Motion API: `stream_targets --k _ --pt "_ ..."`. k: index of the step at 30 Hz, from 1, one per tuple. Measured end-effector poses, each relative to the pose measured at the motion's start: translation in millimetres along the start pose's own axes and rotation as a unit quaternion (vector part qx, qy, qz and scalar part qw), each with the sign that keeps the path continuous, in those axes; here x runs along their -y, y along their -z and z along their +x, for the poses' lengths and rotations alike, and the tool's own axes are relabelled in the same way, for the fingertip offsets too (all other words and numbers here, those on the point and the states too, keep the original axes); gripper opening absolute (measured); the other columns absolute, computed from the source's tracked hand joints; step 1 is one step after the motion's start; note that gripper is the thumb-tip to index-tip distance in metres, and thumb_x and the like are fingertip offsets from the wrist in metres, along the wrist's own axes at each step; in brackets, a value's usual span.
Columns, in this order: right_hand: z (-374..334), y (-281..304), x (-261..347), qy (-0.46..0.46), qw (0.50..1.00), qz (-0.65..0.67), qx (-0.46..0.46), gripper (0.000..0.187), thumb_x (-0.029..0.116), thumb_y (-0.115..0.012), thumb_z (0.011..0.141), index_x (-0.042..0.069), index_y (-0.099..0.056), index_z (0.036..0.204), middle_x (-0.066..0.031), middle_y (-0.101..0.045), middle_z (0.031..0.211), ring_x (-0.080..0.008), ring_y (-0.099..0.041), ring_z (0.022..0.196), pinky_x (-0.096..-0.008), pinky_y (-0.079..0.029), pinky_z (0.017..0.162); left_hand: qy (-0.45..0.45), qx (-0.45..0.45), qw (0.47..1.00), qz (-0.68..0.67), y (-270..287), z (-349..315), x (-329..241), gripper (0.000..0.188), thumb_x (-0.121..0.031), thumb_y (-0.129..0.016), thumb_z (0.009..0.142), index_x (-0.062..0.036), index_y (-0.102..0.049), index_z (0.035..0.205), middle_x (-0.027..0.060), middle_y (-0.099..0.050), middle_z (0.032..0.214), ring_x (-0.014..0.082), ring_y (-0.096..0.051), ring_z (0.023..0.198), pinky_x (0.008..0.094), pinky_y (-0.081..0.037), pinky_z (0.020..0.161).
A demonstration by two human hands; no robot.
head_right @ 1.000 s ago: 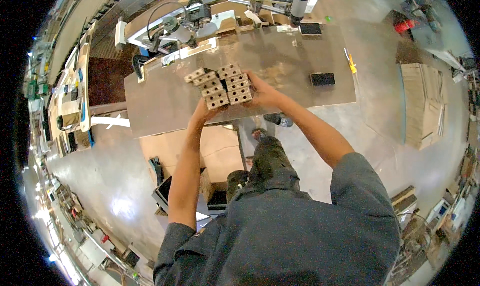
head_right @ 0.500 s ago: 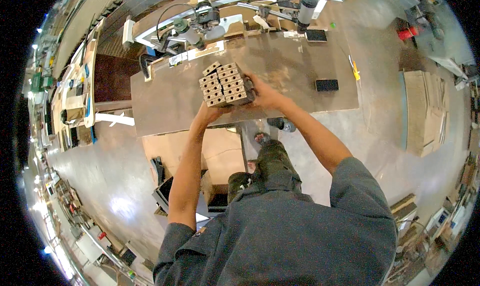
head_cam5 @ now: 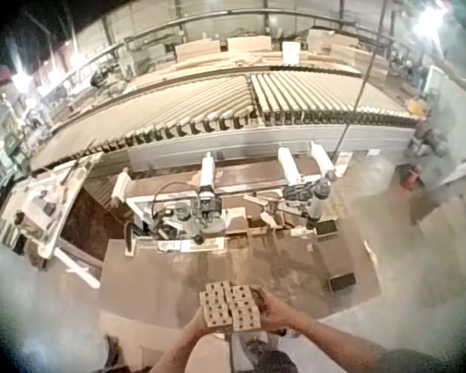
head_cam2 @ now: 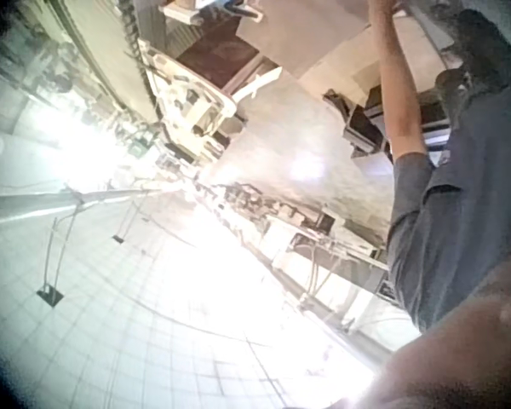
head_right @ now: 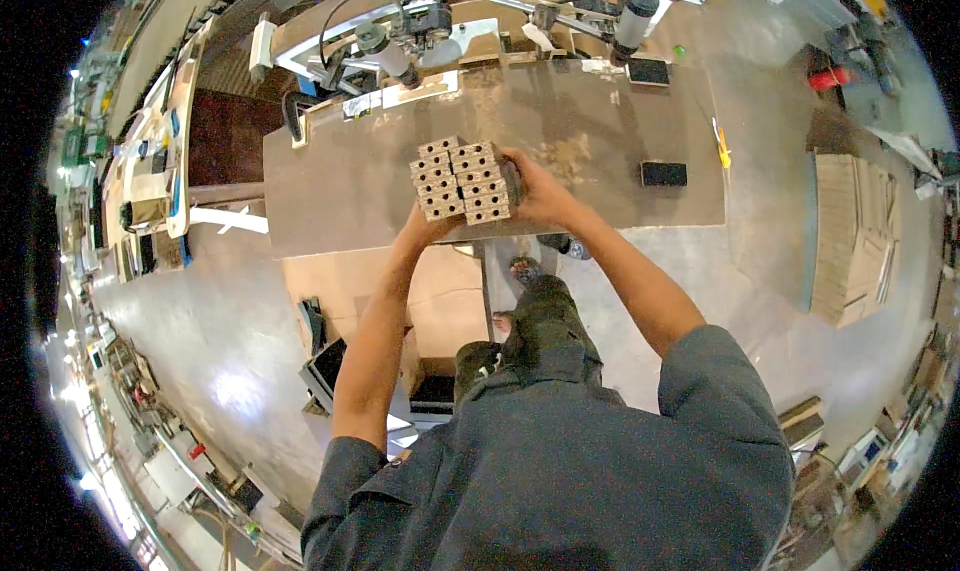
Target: The person stacks finished wood slats from a workbench onto a cardboard sheet on the floor, handling the slats in small groups.
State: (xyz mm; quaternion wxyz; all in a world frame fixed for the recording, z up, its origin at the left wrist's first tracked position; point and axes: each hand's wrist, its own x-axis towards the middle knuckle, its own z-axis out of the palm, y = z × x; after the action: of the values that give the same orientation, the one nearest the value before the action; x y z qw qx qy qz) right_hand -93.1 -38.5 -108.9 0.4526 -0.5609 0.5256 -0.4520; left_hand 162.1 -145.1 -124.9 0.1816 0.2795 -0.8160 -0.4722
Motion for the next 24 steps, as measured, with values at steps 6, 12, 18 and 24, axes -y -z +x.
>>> stream_targets --k 6,12,18,24 --pt "-4 -30 48 -0.061 0.996 0.063 0.007 0.114 0.036 -0.103 0.067 0.003 -0.042 0.157 -0.0201 -0.064 0.144 -0.0342 -0.062 0.132 -0.0453 -0.049 0.115 0.111 0.015 0.994 -0.006 69 -1 -83 0.106 -0.029 -0.101 0.068 -0.0030 -0.045 0.154 0.0214 -0.066 0.141 0.0352 -0.064 0.132 0.0444 -0.050 0.112" --pt "-11 -144 110 -0.344 0.674 0.654 -0.013 0.081 0.046 -0.089 0.083 0.009 -0.058 0.148 -0.0095 -0.068 0.138 -0.0253 -0.065 0.127 -0.0474 -0.048 0.116 0.249 0.181 0.951 0.039 159 1 -88 0.090 -0.053 -0.065 0.099 -0.0039 -0.031 0.167 0.0258 -0.059 0.151 0.0378 -0.063 0.131 0.0420 -0.043 0.117" --pt "-5 -217 136 -0.372 0.420 0.828 0.000 0.095 0.064 -0.091 0.073 0.008 -0.059 0.142 -0.0118 -0.066 0.136 -0.0322 -0.062 0.131 -0.0564 -0.055 0.113 0.539 0.423 0.726 0.055 183 69 -145 0.065 -0.047 -0.060 0.103 -0.0049 -0.056 0.152 0.0139 -0.069 0.137 0.0234 -0.066 0.119 0.0382 -0.049 0.109" --pt "-5 -223 115 -0.359 0.342 0.866 -0.059 0.098 0.063 -0.089 0.077 0.001 -0.053 0.144 -0.0186 -0.059 0.138 -0.0374 -0.057 0.132 -0.0581 -0.048 0.120 0.612 0.468 0.626 0.119 167 74 -77 0.077 -0.072 -0.059 0.091 -0.0159 -0.066 0.143 0.0102 -0.074 0.126 0.0244 -0.069 0.109 0.0473 -0.054 0.092"
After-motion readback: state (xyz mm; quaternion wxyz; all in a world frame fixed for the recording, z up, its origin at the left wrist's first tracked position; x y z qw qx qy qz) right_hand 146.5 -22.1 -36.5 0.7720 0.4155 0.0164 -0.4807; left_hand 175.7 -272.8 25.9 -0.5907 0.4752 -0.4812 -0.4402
